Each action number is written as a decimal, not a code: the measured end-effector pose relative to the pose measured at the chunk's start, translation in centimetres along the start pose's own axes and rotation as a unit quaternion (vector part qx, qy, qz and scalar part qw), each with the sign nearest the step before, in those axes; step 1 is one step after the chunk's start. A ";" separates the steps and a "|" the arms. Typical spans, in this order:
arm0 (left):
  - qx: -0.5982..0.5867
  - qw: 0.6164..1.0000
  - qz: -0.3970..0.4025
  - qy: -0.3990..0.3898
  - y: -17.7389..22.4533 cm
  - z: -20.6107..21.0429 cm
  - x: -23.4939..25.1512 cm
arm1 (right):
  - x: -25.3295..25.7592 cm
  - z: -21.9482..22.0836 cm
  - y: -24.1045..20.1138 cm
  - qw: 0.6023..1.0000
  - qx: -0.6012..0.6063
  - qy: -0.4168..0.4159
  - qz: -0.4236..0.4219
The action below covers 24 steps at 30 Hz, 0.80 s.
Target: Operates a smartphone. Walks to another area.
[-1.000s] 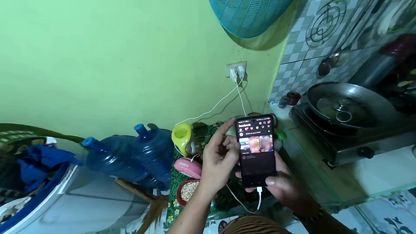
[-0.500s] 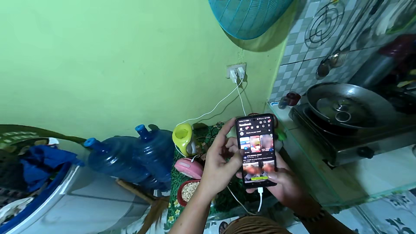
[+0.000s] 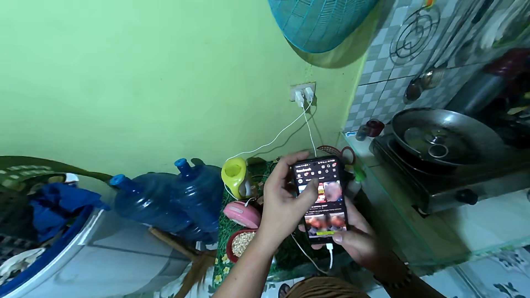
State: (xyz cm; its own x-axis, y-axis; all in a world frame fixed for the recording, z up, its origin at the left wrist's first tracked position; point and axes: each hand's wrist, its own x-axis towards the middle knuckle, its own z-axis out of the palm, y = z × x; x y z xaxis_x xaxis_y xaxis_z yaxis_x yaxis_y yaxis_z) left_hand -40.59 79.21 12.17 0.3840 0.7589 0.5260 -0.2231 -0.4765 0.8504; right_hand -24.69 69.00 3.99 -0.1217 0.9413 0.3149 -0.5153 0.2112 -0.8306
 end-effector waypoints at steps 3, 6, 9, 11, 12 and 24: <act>0.002 1.000 0.002 0.021 0.1 0.5 0.3 | -0.2 0.1 0.3 1.000 -0.014 -0.007 0.000; 0.018 0.999 -0.007 0.047 0.2 0.9 0.6 | -0.3 0.1 0.4 1.000 -0.027 -0.009 -0.001; 0.025 0.998 -0.019 0.055 0.3 1.2 0.8 | -0.3 0.0 0.6 0.999 -0.031 -0.021 -0.005; 0.026 0.998 -0.023 0.055 0.2 1.2 0.8 | -0.3 -0.1 0.6 0.999 -0.028 -0.021 -0.006; 0.026 0.998 -0.024 0.055 0.2 1.2 0.8 | -0.3 -0.1 0.7 0.999 -0.029 -0.020 -0.005; -0.001 0.999 -0.012 0.033 -0.1 0.5 0.4 | -0.5 -0.4 1.0 1.000 0.000 -0.021 -0.004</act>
State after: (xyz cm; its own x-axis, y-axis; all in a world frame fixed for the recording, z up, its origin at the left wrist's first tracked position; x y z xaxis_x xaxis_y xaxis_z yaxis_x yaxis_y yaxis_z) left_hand -39.93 79.31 12.29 0.3298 0.7980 0.5045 -0.2156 -0.4566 0.8632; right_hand -24.80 68.87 2.78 -0.1527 0.9281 0.3396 -0.5163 0.2182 -0.8282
